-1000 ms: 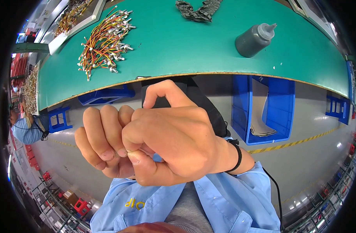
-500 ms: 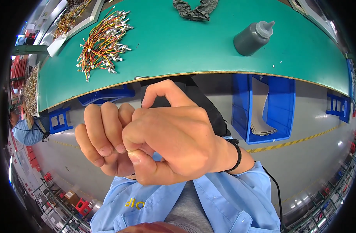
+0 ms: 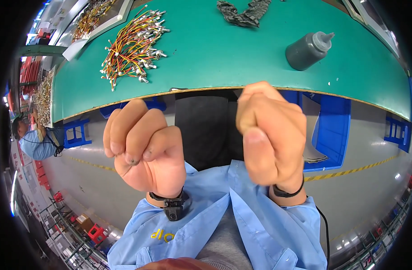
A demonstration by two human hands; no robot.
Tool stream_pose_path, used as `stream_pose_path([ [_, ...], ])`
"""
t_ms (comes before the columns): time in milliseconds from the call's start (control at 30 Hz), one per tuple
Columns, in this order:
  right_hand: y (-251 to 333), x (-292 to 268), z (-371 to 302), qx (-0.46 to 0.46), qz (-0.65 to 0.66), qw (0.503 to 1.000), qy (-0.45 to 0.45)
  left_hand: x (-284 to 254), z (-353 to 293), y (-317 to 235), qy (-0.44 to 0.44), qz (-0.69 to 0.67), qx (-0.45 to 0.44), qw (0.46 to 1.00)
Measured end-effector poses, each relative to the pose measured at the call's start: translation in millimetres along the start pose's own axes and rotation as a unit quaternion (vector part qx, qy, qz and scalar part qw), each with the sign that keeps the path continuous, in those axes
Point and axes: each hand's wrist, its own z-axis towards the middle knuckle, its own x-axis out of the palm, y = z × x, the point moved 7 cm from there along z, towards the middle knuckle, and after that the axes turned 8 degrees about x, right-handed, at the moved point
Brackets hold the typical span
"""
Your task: Applying liquid from a bottle to small electronic components at a factory workbench.
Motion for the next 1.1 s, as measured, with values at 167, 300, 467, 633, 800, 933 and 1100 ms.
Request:
stream_pose_path([
  [167,-11,3,0,0.134,-0.217,0.967,-0.004,0,-1,3,-0.074,0.012,-0.03,0.997],
  [300,-7,5,2,0.131,-0.16,0.976,-0.067,-1,-2,7,-0.062,-0.003,-0.056,0.997],
  [467,24,16,14,-0.067,-0.17,0.981,-0.057,0,-5,13,-0.066,-0.043,-0.06,0.995],
  [633,44,42,26,-0.204,-0.182,0.961,-0.048,-7,-11,16,-0.068,-0.02,0.006,0.997],
  [800,48,53,27,-0.245,-0.208,0.945,-0.067,-8,-13,11,-0.083,0.064,-0.046,0.993],
  [933,49,51,27,-0.245,-0.213,0.944,-0.063,-14,-17,10,-0.09,0.097,-0.048,0.99],
  [1100,52,46,30,-0.259,-0.222,0.94,-0.028,-13,-11,13,-0.077,0.137,-0.053,0.986],
])
